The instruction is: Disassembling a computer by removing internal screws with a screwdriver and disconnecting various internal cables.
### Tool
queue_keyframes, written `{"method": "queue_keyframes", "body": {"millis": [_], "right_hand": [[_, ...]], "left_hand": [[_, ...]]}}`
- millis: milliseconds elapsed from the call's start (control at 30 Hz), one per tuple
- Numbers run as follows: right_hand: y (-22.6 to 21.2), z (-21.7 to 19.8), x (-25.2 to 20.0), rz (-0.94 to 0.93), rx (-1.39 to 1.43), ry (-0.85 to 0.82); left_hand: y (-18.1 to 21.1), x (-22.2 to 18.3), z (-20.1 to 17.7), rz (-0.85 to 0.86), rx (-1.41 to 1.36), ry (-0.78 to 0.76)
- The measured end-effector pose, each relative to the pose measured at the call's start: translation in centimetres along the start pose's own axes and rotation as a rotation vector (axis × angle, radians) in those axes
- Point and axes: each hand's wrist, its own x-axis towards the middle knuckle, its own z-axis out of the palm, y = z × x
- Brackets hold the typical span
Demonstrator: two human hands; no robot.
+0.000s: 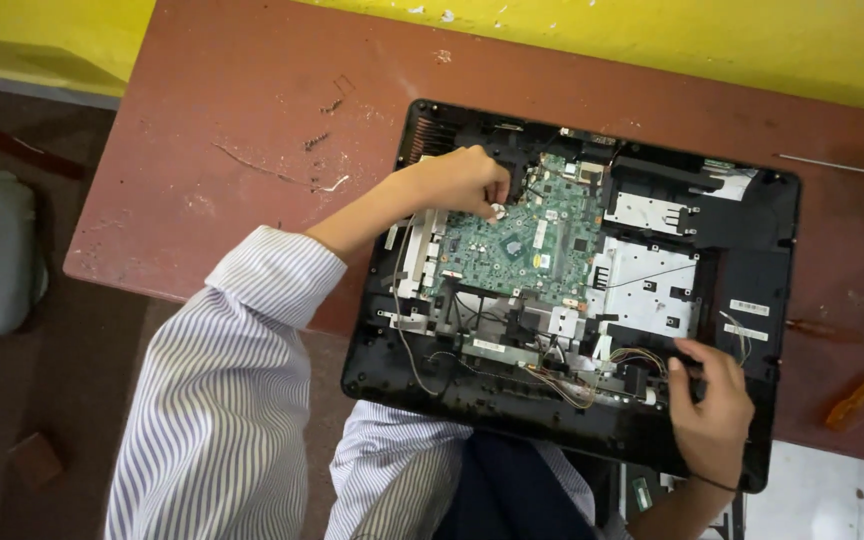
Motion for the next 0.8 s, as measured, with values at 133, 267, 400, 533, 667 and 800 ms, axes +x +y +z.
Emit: {"method": "queue_keyframes", "body": {"millis": [133,267,400,533,667,800], "right_hand": [[0.3,0.4,0.1,0.085,-0.065,-0.061],[1.1,1.1,0.1,0.010,-0.101,-0.046],[1.2,1.4,0.3,-0.070,-0.108,-0.036],[0.8,1.3,0.5,-0.053,-0.126,-0.049],[1.1,1.4,0.3,-0.064,-0.129,-0.031],[0.6,1.0,0.2,-0.077,-0.102,0.010]], "left_hand": [[-0.2,0.3,0.1,-0.046,-0.016,-0.067],[-0.2,0.8,0.5,-0.051,0.033,-0.102],[-0.4,0.7,0.7,0.005,0.050,-0.138],[0.1,-0.1,0.8,0.037,0.024,-0.134],[1.3,-1.2,-0.3,0.066,-0.023,0.013],[3.3,-3.3,-1.8,0.153,-0.047,0.243]]}}
